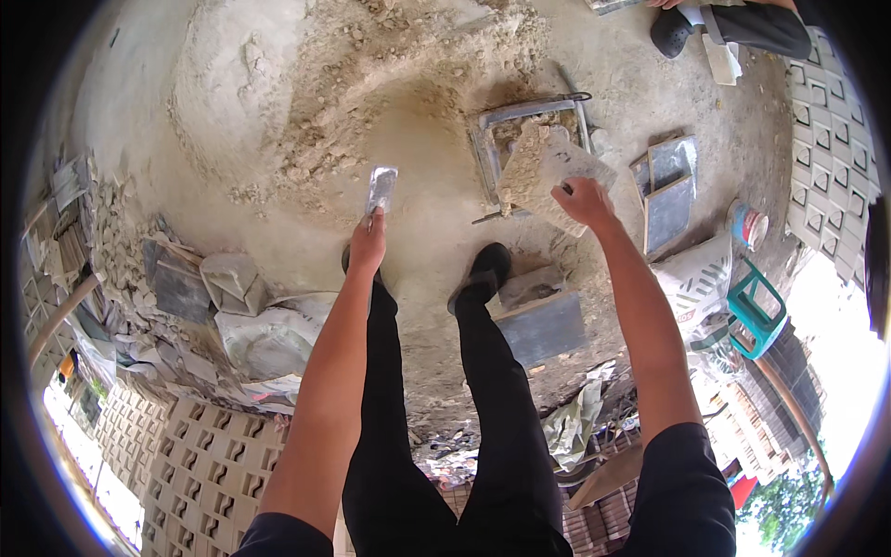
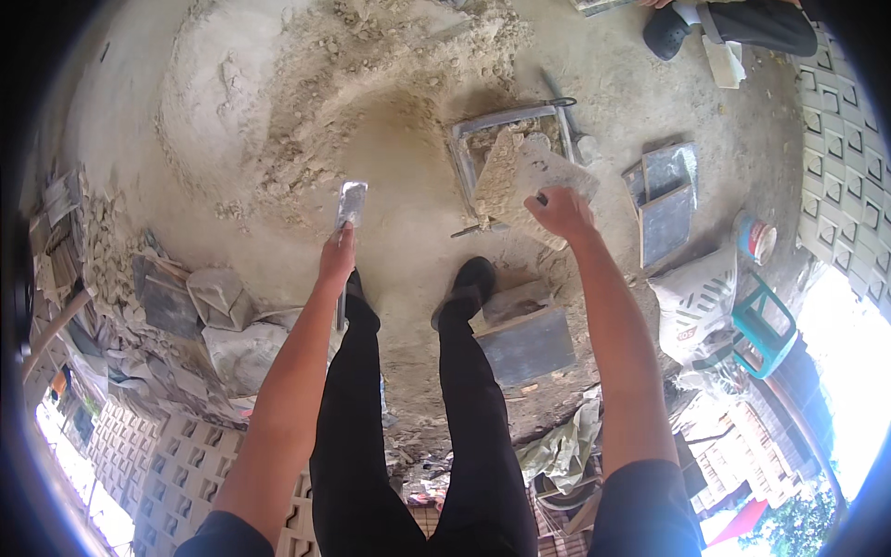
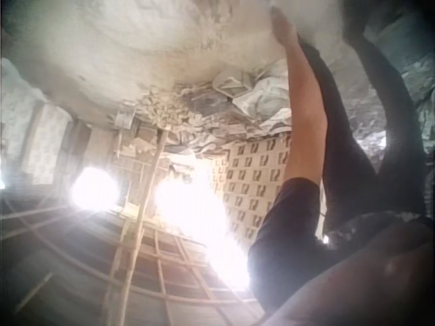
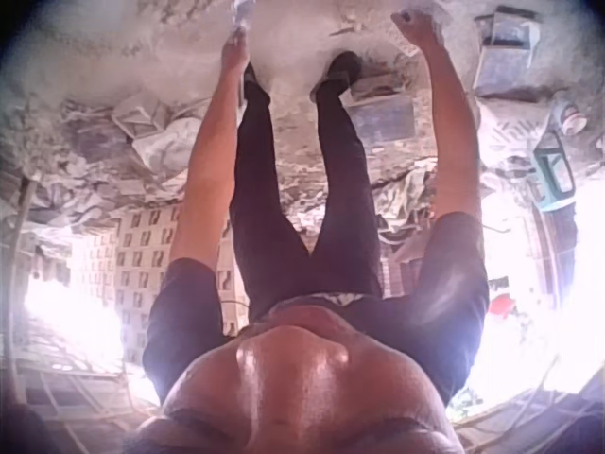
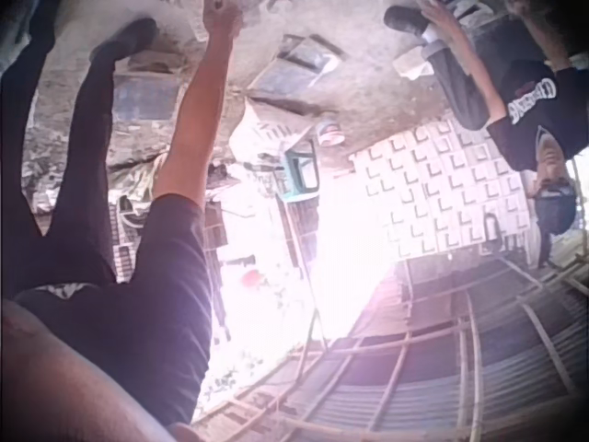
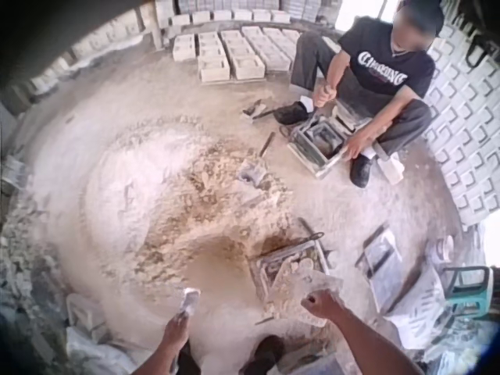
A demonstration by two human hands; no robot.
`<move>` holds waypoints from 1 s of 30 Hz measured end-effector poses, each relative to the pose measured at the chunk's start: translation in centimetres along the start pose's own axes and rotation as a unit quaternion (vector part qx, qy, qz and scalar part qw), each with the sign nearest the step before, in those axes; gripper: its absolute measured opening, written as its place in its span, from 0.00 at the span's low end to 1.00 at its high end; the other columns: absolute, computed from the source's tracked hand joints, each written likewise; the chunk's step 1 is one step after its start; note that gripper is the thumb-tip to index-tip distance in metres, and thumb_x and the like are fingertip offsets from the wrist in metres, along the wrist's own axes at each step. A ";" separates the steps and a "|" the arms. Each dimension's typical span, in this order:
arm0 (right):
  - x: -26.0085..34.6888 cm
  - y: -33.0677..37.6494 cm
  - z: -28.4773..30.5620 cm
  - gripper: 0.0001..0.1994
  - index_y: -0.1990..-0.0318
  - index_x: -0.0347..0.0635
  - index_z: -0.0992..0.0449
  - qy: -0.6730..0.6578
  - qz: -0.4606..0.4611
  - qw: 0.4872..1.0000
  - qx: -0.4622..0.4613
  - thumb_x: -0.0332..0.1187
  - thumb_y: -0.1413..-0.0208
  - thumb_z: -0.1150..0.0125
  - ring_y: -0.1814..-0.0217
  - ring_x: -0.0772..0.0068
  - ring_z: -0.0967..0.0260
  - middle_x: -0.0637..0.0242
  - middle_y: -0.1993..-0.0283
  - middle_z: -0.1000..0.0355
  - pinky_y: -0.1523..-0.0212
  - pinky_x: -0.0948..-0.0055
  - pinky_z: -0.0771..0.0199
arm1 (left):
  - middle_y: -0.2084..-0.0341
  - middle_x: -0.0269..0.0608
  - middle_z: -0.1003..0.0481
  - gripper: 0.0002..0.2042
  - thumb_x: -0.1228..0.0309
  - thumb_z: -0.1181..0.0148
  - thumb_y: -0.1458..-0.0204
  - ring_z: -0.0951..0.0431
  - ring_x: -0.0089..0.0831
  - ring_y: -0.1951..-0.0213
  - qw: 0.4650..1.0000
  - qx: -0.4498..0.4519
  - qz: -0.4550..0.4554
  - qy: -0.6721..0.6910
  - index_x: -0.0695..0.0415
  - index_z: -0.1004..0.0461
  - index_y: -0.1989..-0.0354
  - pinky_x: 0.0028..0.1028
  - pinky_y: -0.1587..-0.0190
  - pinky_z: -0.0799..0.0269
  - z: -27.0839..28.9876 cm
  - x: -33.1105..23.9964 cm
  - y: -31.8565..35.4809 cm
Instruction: The person fills a metal mold with powder, uses a small tool to pack the material into circular cavities, and then lifts the mold to release formed building blocks onto the ground.
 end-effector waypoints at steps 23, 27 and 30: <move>7.4 -5.0 2.8 0.23 0.58 0.43 0.20 0.305 0.092 0.941 0.115 0.52 0.52 0.42 0.56 0.60 0.24 0.60 0.58 0.23 0.59 0.60 0.22 | 0.77 0.53 0.28 0.26 0.50 0.59 0.39 0.26 0.48 0.70 0.998 0.045 0.034 -0.030 0.65 0.29 0.63 0.39 0.65 0.33 -4.9 -4.2 2.7; 7.6 -5.1 3.4 0.23 0.59 0.43 0.20 0.309 0.086 0.940 0.116 0.53 0.52 0.42 0.55 0.59 0.24 0.60 0.57 0.23 0.58 0.60 0.22 | 0.78 0.52 0.28 0.25 0.50 0.59 0.39 0.26 0.46 0.71 0.998 0.037 0.054 -0.003 0.65 0.30 0.66 0.38 0.66 0.34 -3.2 -2.8 2.2; 6.0 -4.9 4.0 0.24 0.59 0.43 0.20 0.295 0.076 0.946 0.112 0.54 0.52 0.42 0.54 0.57 0.25 0.60 0.57 0.23 0.56 0.59 0.23 | 0.78 0.52 0.28 0.26 0.50 0.59 0.39 0.26 0.46 0.71 0.998 0.032 0.062 0.001 0.65 0.30 0.67 0.38 0.66 0.34 -3.0 -2.3 2.1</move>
Point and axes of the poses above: each hand's wrist, its own y-axis away from the middle knuckle, its own z-axis out of the back of the hand, x = y × z, the point moved 5 cm from there along -y, towards the middle knuckle
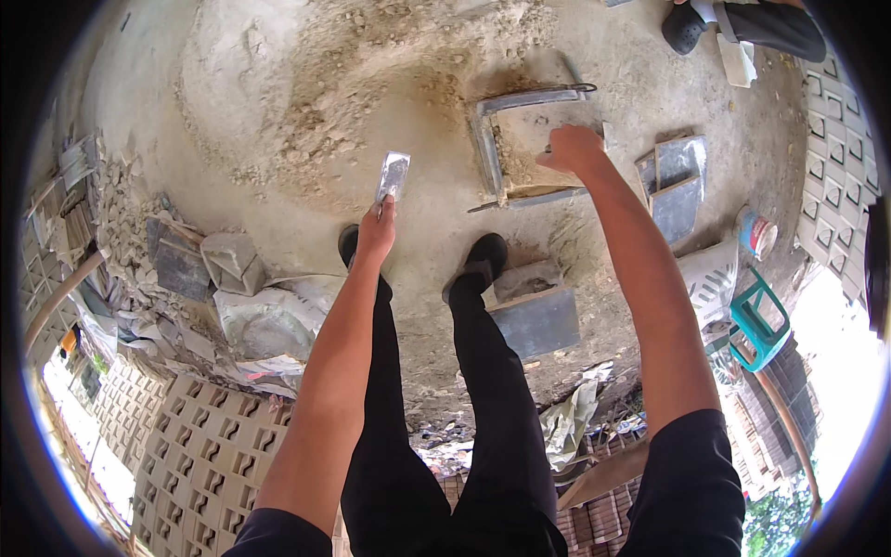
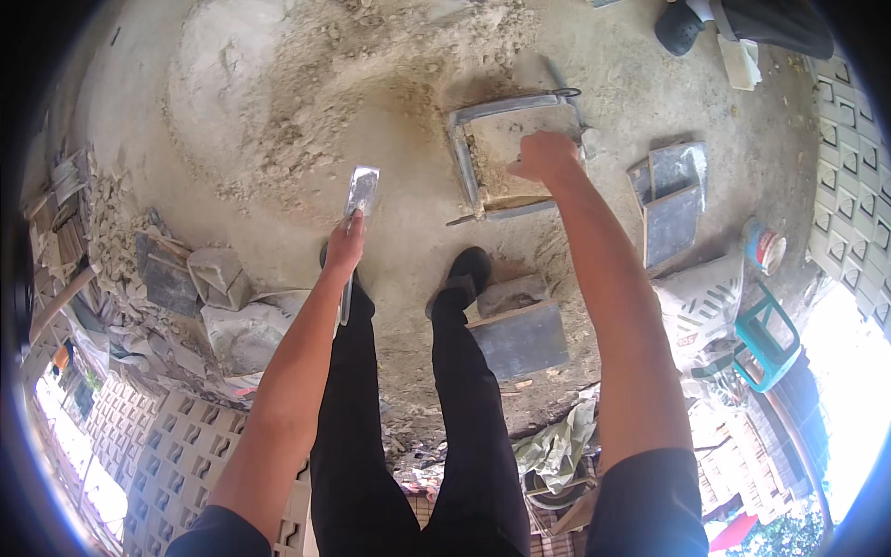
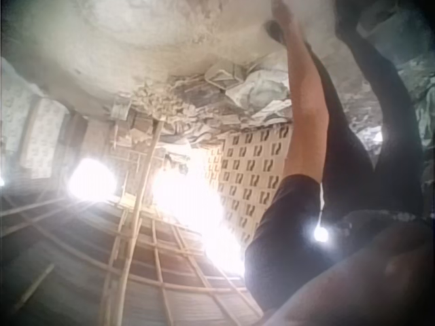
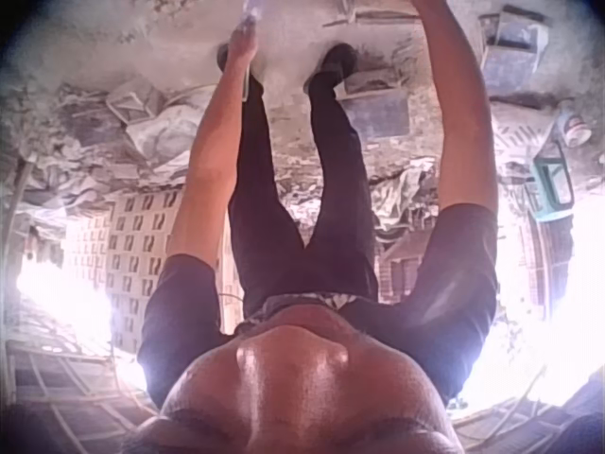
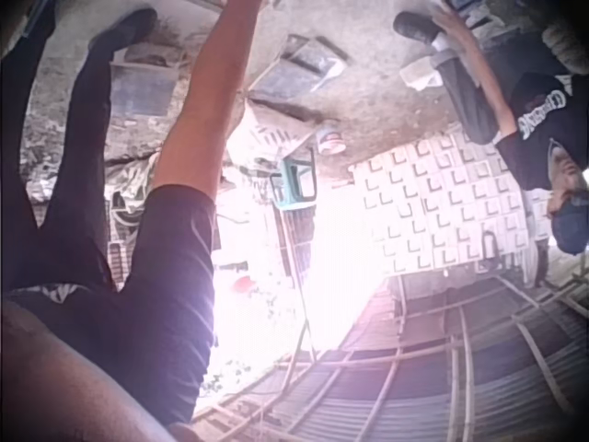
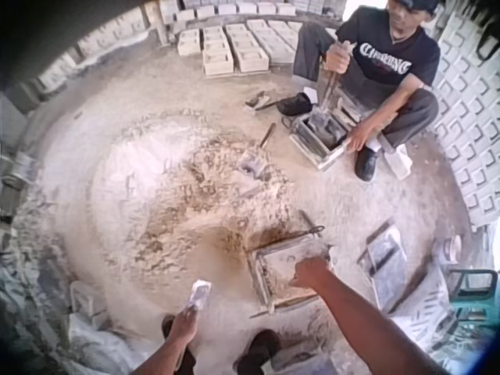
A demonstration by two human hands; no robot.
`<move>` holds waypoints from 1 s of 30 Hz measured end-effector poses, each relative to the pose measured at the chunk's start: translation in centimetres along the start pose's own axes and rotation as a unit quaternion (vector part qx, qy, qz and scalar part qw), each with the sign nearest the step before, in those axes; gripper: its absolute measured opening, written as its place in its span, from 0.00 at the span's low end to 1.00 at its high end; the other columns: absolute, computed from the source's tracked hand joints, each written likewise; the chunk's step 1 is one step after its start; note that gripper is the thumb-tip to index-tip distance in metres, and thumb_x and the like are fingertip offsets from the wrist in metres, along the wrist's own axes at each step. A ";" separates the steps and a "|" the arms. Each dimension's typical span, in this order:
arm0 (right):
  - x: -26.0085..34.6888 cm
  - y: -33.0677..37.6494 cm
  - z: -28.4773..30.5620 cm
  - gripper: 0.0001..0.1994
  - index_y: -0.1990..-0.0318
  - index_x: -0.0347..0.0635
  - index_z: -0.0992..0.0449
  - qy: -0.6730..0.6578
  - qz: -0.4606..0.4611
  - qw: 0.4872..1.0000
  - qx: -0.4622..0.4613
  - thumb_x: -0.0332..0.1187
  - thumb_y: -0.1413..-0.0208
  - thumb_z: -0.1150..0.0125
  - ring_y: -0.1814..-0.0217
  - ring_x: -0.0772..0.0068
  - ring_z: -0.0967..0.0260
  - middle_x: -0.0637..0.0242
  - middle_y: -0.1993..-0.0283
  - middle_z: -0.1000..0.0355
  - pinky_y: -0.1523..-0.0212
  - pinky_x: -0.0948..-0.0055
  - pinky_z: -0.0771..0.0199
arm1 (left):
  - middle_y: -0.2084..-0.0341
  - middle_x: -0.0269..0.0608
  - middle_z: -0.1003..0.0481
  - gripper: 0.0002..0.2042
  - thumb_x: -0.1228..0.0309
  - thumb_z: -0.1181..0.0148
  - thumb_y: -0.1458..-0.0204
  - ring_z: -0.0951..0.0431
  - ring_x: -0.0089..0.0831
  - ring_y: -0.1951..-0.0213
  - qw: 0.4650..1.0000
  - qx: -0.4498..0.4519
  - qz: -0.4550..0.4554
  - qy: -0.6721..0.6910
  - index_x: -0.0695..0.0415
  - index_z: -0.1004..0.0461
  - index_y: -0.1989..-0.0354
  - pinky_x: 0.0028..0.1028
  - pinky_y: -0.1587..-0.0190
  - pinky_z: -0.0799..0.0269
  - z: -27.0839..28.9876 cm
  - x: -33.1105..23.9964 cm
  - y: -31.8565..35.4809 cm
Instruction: The person fills a metal mold with powder, uses a small tool to pack the material into circular cavities, and then lifts the mold to release formed building blocks onto the ground.
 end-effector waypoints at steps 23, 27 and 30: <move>8.9 3.5 -0.1 0.10 0.59 0.48 0.19 0.038 0.016 0.999 -0.001 0.32 0.47 0.44 0.51 0.64 0.25 0.64 0.54 0.23 0.58 0.69 0.24 | 0.67 0.64 0.26 0.27 0.47 0.61 0.40 0.27 0.60 0.59 0.994 0.036 -0.044 -0.096 0.64 0.29 0.57 0.47 0.58 0.33 -1.4 -3.5 2.6; 7.0 2.2 1.3 0.12 0.56 0.48 0.20 0.037 -0.008 0.999 0.011 0.34 0.47 0.44 0.49 0.64 0.26 0.64 0.51 0.24 0.56 0.68 0.24 | 0.66 0.63 0.25 0.28 0.48 0.61 0.40 0.27 0.61 0.59 0.995 0.041 -0.026 -0.083 0.65 0.29 0.57 0.46 0.57 0.32 -1.0 -3.6 2.6; 6.0 2.8 1.6 0.13 0.55 0.48 0.20 -0.016 -0.032 0.999 0.027 0.32 0.47 0.46 0.49 0.63 0.26 0.62 0.51 0.24 0.55 0.66 0.24 | 0.68 0.63 0.25 0.27 0.48 0.61 0.40 0.26 0.61 0.60 0.997 0.015 -0.037 -0.070 0.65 0.29 0.59 0.46 0.58 0.32 -0.2 -3.0 3.0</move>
Point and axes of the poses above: each hand's wrist, its own y-axis away from the middle knuckle, its own z-axis out of the back of the hand, x = y × z, the point moved 5 cm from there along -y, towards the middle knuckle
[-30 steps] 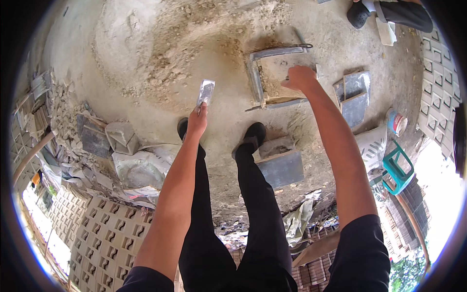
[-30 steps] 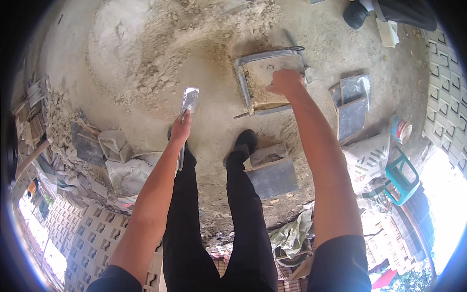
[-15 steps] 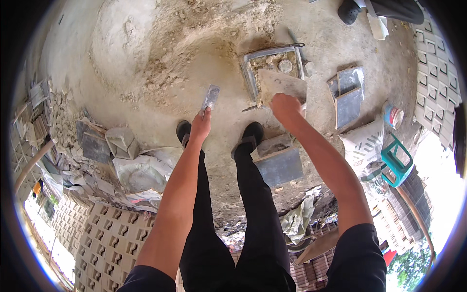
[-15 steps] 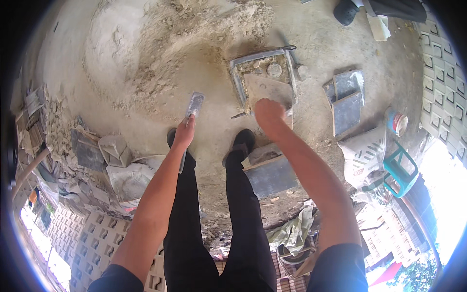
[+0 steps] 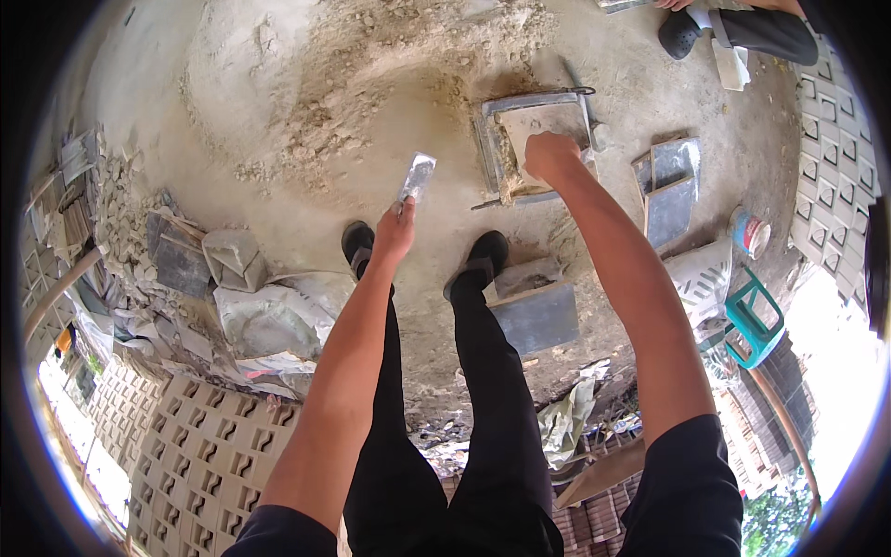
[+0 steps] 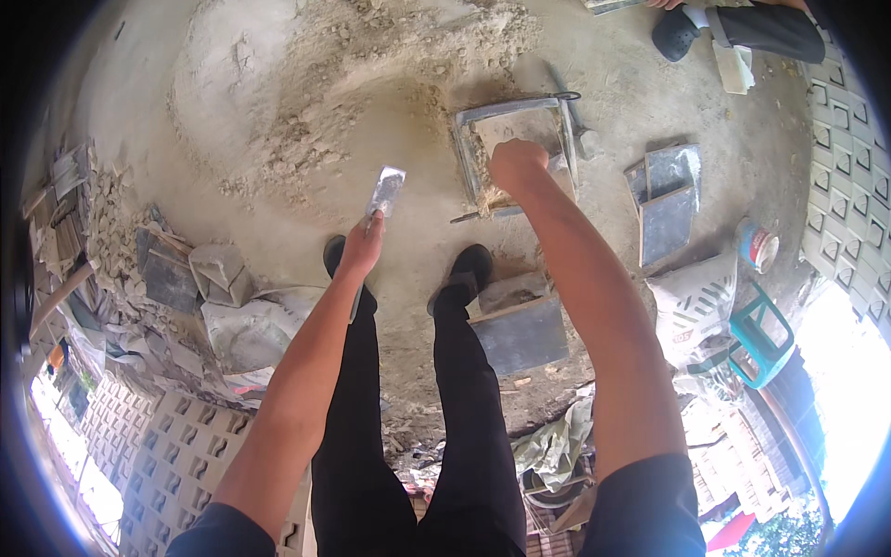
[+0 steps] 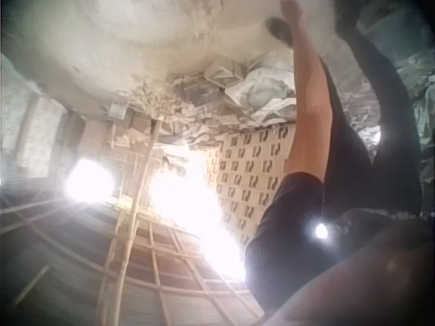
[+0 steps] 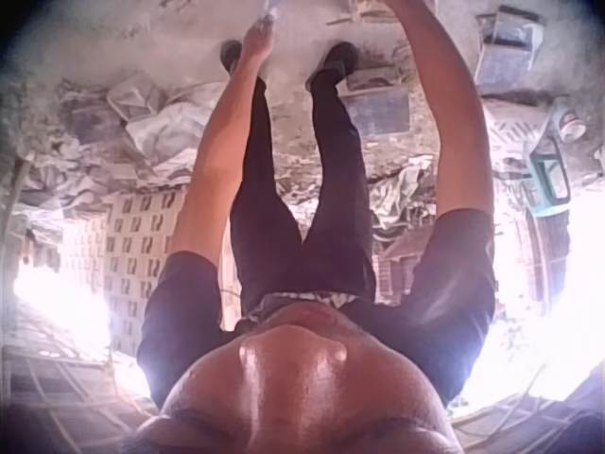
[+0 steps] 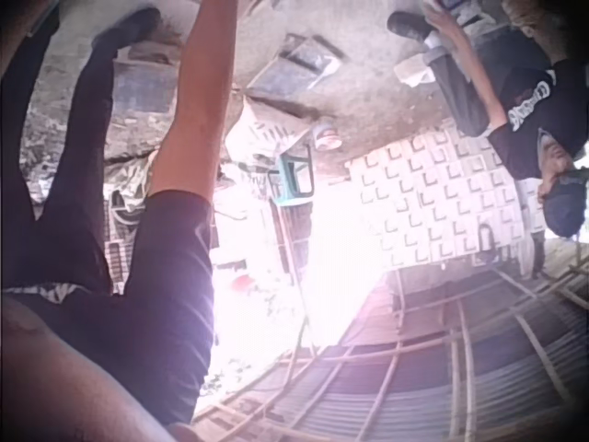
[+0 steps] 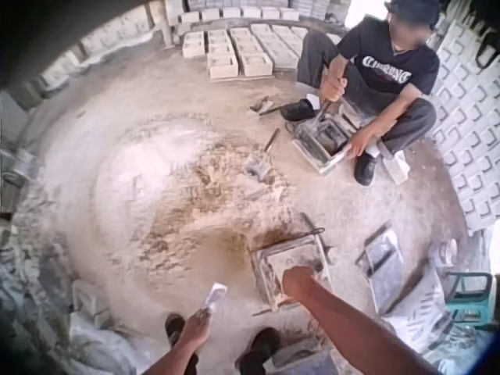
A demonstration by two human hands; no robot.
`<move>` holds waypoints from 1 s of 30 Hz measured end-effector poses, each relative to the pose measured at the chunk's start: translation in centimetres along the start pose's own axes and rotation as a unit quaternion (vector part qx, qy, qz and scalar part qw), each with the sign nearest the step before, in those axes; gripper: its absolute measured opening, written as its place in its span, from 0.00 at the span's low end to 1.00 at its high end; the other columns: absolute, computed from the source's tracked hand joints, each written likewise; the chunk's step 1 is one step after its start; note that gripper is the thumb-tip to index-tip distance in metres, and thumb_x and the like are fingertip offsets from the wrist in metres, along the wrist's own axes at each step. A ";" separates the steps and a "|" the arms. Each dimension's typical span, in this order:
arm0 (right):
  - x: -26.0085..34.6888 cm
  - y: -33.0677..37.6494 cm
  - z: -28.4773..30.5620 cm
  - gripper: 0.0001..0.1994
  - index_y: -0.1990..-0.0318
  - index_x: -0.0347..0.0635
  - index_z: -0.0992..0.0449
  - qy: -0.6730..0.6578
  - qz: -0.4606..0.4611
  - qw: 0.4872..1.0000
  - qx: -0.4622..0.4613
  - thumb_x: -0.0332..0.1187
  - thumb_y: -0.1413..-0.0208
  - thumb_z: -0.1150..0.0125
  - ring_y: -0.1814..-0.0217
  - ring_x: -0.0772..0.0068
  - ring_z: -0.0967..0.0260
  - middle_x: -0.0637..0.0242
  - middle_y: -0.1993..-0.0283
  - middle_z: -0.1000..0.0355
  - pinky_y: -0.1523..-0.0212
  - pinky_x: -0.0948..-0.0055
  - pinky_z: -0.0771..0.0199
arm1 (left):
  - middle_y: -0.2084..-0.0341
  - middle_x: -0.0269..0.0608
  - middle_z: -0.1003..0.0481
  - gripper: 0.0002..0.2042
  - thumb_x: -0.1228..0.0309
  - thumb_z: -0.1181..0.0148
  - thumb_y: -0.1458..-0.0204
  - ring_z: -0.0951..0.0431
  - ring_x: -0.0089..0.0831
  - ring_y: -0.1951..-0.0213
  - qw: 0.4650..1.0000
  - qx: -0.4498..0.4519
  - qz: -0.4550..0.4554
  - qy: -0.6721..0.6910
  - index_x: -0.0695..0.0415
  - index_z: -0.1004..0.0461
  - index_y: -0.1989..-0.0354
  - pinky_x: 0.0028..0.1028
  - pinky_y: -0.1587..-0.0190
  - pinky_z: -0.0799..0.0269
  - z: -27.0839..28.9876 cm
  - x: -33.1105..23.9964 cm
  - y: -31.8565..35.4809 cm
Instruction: The person fills a metal mold with powder, uses a small tool to pack the material into circular cavities, and then lifts the mold to release formed building blocks onto the ground.
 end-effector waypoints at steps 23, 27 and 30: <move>5.0 0.2 -1.5 0.10 0.61 0.47 0.19 -0.007 -0.003 0.997 -0.079 0.30 0.50 0.42 0.52 0.62 0.24 0.62 0.57 0.23 0.58 0.67 0.23 | 0.74 0.57 0.27 0.28 0.47 0.61 0.40 0.27 0.55 0.67 1.000 -0.025 -0.006 -0.008 0.65 0.29 0.64 0.44 0.63 0.33 0.6 3.1 0.1; 4.1 -0.1 -3.4 0.10 0.63 0.43 0.18 -0.064 -0.037 0.993 -0.091 0.30 0.48 0.47 0.54 0.58 0.24 0.58 0.57 0.23 0.59 0.64 0.22 | 0.80 0.47 0.29 0.27 0.47 0.60 0.39 0.27 0.39 0.74 1.000 -0.012 -0.013 0.022 0.63 0.30 0.68 0.36 0.69 0.33 -0.5 1.9 0.6; 4.4 1.9 -2.9 0.09 0.62 0.45 0.19 -0.085 -0.045 0.993 -0.076 0.32 0.47 0.43 0.54 0.62 0.23 0.62 0.57 0.22 0.60 0.65 0.23 | 0.76 0.55 0.27 0.27 0.48 0.61 0.39 0.26 0.50 0.69 1.000 -0.014 -0.017 0.015 0.65 0.29 0.64 0.41 0.66 0.33 0.3 1.0 1.0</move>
Point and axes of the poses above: each hand's wrist, its own y-axis away from the middle knuckle, its own z-axis out of the back of the hand, x = y × z, the point moved 5 cm from there along -y, towards the middle knuckle
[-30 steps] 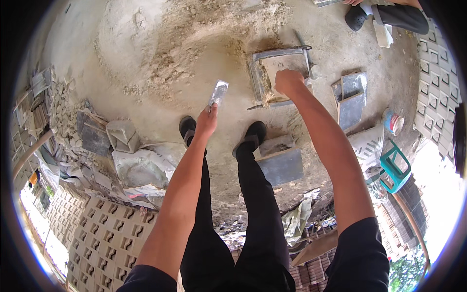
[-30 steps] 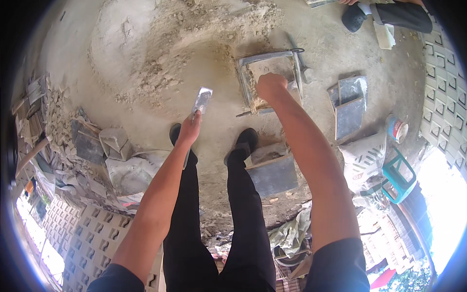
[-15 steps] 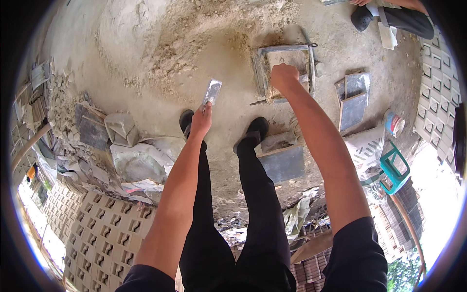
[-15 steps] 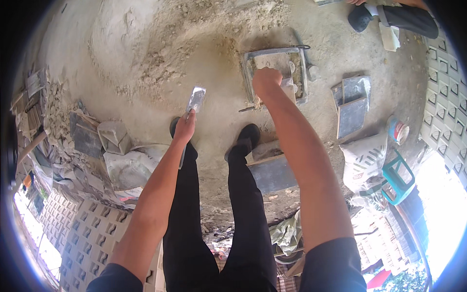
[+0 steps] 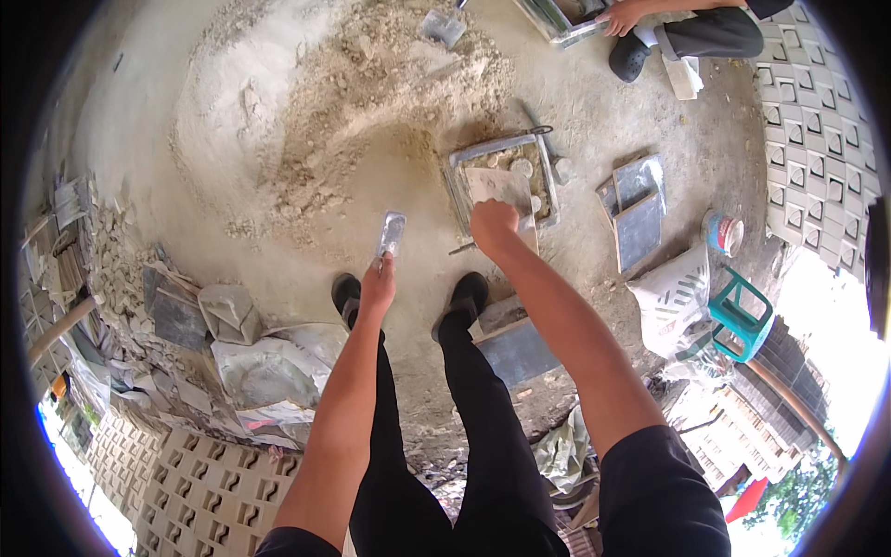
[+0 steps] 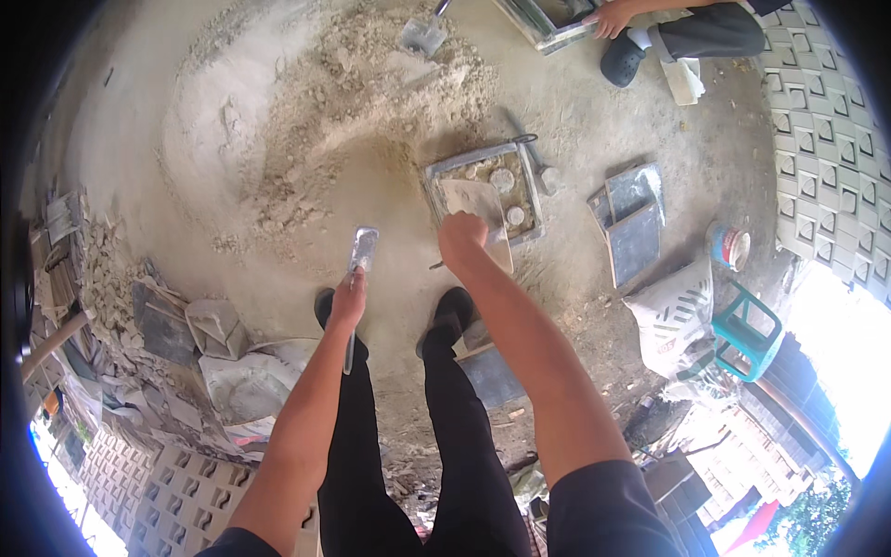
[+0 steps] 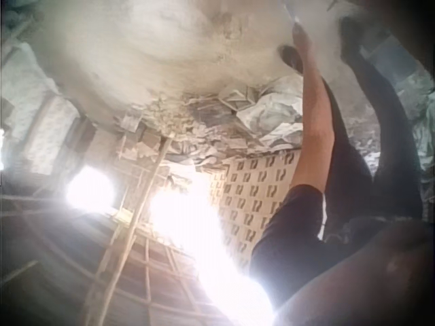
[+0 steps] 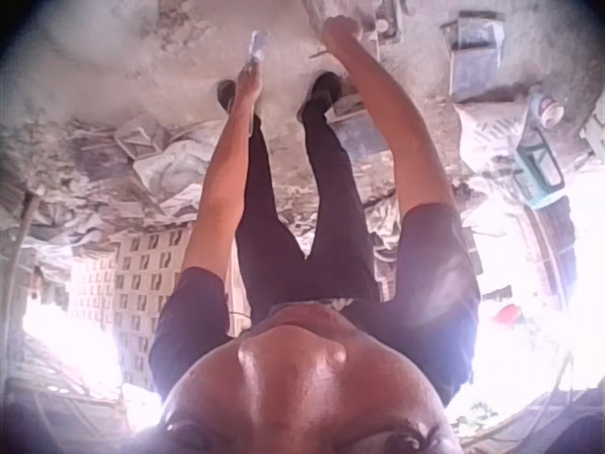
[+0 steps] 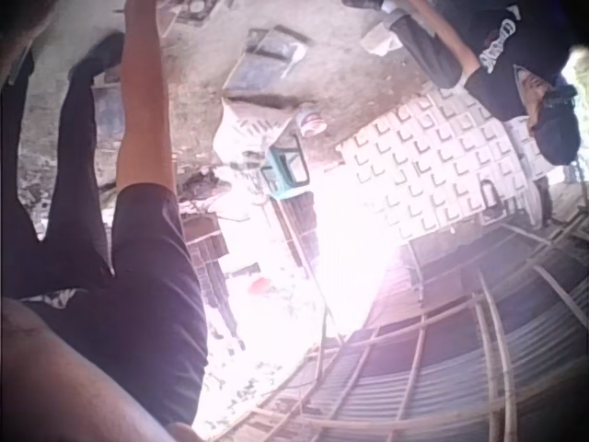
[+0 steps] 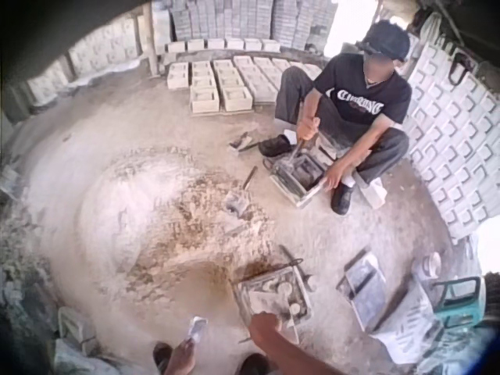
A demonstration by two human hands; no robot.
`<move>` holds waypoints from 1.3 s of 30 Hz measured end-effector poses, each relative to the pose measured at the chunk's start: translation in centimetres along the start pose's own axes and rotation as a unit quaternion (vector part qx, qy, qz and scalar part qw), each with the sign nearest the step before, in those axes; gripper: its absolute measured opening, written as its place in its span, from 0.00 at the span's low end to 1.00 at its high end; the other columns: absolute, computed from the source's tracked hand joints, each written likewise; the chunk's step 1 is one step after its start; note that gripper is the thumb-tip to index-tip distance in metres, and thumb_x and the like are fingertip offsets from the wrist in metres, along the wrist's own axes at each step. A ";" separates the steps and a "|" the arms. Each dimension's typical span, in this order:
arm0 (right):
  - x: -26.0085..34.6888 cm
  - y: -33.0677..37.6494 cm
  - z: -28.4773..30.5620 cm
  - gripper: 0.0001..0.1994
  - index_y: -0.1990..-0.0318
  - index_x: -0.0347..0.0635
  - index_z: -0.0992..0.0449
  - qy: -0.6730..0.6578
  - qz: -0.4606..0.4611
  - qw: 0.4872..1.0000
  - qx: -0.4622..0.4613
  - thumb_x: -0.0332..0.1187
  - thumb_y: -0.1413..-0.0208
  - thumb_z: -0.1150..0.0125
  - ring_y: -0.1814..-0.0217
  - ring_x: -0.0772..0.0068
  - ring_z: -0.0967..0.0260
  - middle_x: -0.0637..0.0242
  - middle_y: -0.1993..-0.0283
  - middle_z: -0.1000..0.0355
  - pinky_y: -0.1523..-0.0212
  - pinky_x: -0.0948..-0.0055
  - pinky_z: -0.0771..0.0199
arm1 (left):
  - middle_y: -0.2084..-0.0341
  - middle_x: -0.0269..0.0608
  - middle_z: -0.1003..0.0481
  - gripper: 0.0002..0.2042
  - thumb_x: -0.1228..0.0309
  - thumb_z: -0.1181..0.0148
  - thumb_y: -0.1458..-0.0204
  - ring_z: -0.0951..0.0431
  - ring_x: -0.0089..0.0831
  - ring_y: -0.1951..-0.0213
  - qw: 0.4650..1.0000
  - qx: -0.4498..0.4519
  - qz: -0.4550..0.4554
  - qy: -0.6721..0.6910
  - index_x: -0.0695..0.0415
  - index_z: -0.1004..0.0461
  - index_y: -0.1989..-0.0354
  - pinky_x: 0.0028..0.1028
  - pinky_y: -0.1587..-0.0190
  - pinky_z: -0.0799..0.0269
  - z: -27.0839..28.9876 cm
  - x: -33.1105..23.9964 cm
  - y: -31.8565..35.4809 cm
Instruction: The person fills a metal mold with powder, uses a small tool to pack the material into circular cavities, and then lifts the mold to release formed building blocks onto the ground.
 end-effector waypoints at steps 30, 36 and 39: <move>17.0 -0.4 -8.8 0.11 0.66 0.41 0.33 -0.719 -0.124 0.672 0.126 0.39 0.40 0.44 0.79 0.75 0.34 0.67 0.75 0.31 0.79 0.70 0.31 | 0.80 0.48 0.29 0.26 0.46 0.58 0.40 0.28 0.44 0.72 0.997 -0.060 0.032 0.020 0.60 0.28 0.72 0.37 0.70 0.35 17.7 4.8 -6.9; 17.0 -5.8 -14.9 0.19 0.67 0.36 0.28 -0.632 -0.132 0.760 0.077 0.48 0.45 0.45 0.78 0.64 0.28 0.59 0.76 0.28 0.74 0.65 0.28 | 0.90 0.24 0.42 0.22 0.46 0.55 0.41 0.43 0.16 0.90 0.991 -0.057 0.042 0.111 0.49 0.36 0.80 0.22 0.86 0.46 16.8 12.0 -11.2; 15.0 -7.6 -18.3 0.21 0.63 0.33 0.28 -0.580 -0.159 0.798 0.037 0.49 0.45 0.44 0.68 0.54 0.26 0.52 0.69 0.26 0.66 0.59 0.27 | 0.91 0.24 0.43 0.22 0.45 0.55 0.41 0.43 0.17 0.90 0.980 -0.030 0.100 0.171 0.48 0.37 0.80 0.23 0.87 0.46 13.6 11.4 -11.0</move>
Point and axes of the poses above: each hand's wrist, its own y-axis away from the middle knuckle, its own z-axis out of the back of the hand, x = y × z, the point moved 5 cm from there along -y, towards the middle knuckle
